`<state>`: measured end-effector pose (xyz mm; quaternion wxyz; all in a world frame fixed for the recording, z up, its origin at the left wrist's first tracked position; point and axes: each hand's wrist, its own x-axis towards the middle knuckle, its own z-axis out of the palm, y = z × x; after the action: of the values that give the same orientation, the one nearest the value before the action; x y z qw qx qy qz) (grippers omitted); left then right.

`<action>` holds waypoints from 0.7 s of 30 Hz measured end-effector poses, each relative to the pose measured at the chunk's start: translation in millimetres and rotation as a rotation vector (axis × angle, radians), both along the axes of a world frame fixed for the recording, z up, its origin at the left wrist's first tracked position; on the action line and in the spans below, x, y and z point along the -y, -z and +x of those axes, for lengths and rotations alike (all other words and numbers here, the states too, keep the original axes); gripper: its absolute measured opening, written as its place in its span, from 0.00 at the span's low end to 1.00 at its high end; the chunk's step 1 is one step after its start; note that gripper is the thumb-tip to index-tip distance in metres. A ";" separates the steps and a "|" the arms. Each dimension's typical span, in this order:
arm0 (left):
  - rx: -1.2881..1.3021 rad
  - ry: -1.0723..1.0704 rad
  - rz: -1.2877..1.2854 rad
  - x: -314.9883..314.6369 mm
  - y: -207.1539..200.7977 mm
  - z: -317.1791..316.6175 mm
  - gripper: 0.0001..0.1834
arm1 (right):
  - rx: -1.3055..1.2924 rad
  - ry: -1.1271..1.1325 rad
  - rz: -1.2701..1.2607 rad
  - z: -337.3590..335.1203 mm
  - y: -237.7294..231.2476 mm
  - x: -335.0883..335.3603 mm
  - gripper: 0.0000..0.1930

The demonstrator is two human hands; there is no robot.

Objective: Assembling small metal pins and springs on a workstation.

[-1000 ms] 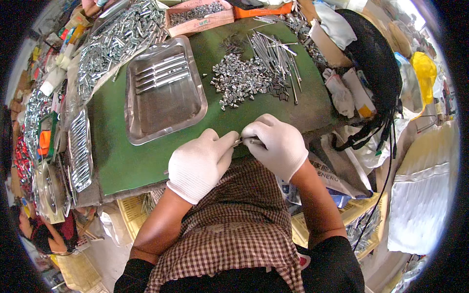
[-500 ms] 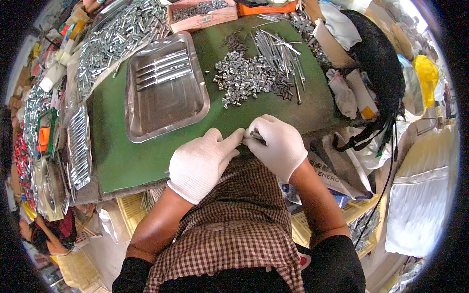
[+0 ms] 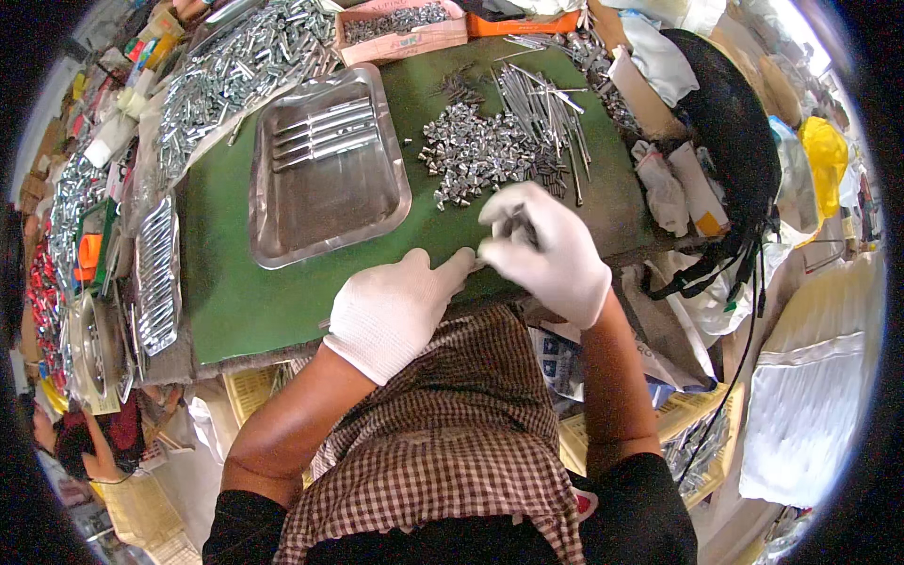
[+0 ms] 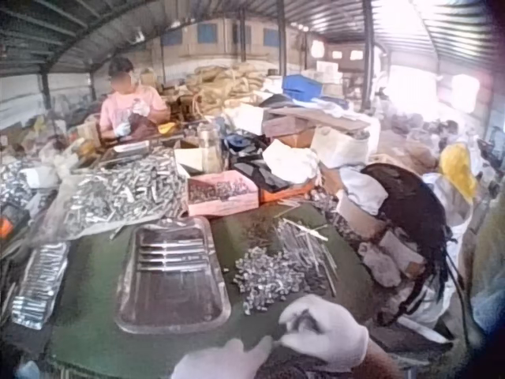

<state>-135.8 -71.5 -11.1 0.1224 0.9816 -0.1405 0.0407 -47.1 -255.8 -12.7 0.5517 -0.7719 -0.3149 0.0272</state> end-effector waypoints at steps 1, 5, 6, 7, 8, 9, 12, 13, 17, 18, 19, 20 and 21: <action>-0.001 0.000 0.002 0.6 -0.7 -0.3 0.18 | -0.255 0.015 0.262 -1.6 4.8 -1.9 0.14; -0.059 -0.006 0.025 2.8 -4.4 2.8 0.16 | -0.814 -0.135 1.148 -1.1 16.4 -27.7 0.28; -0.074 -0.018 0.040 3.0 -6.0 2.0 0.16 | -0.839 -0.153 1.209 0.2 22.7 -32.5 0.29; -0.077 -0.018 0.043 3.3 -7.6 2.3 0.16 | -0.848 -0.172 1.223 2.0 26.6 -34.5 0.29; -0.070 -0.006 0.052 3.7 -9.2 3.0 0.16 | -0.851 -0.170 1.226 1.2 26.9 -34.7 0.29; -0.063 0.003 0.061 3.4 -9.4 3.3 0.15 | -0.839 -0.153 1.218 -0.1 25.6 -35.9 0.28; -0.091 -0.004 0.059 2.6 -6.6 4.3 0.14 | -0.733 -0.157 1.108 -3.6 27.7 -38.7 0.27; -0.095 -0.004 0.060 2.5 -5.4 4.7 0.14 | -0.634 -0.178 1.006 -5.1 28.8 -39.4 0.27; -0.016 -0.004 0.092 6.8 -7.9 8.2 0.07 | -0.555 -0.030 0.937 -13.1 31.1 -45.2 0.30; -0.013 -0.019 0.174 11.6 -12.3 5.8 0.06 | -0.507 -0.044 0.920 -14.1 25.6 -43.6 0.30; 0.015 -0.046 0.240 17.7 -15.9 6.0 0.05 | -0.612 -0.021 0.988 -15.5 19.3 -44.4 0.31; 0.013 -0.051 0.240 20.5 -14.8 3.6 0.05 | -0.654 0.016 0.994 -18.0 20.0 -45.0 0.31; 0.021 -0.038 0.224 22.3 -12.1 6.4 0.06 | -0.655 0.005 1.026 -16.0 22.3 -41.4 0.31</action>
<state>-129.4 -93.8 1.0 0.0095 0.9912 -0.1269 0.0375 -63.1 -214.4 -35.0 0.9214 -0.3600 -0.1000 0.1066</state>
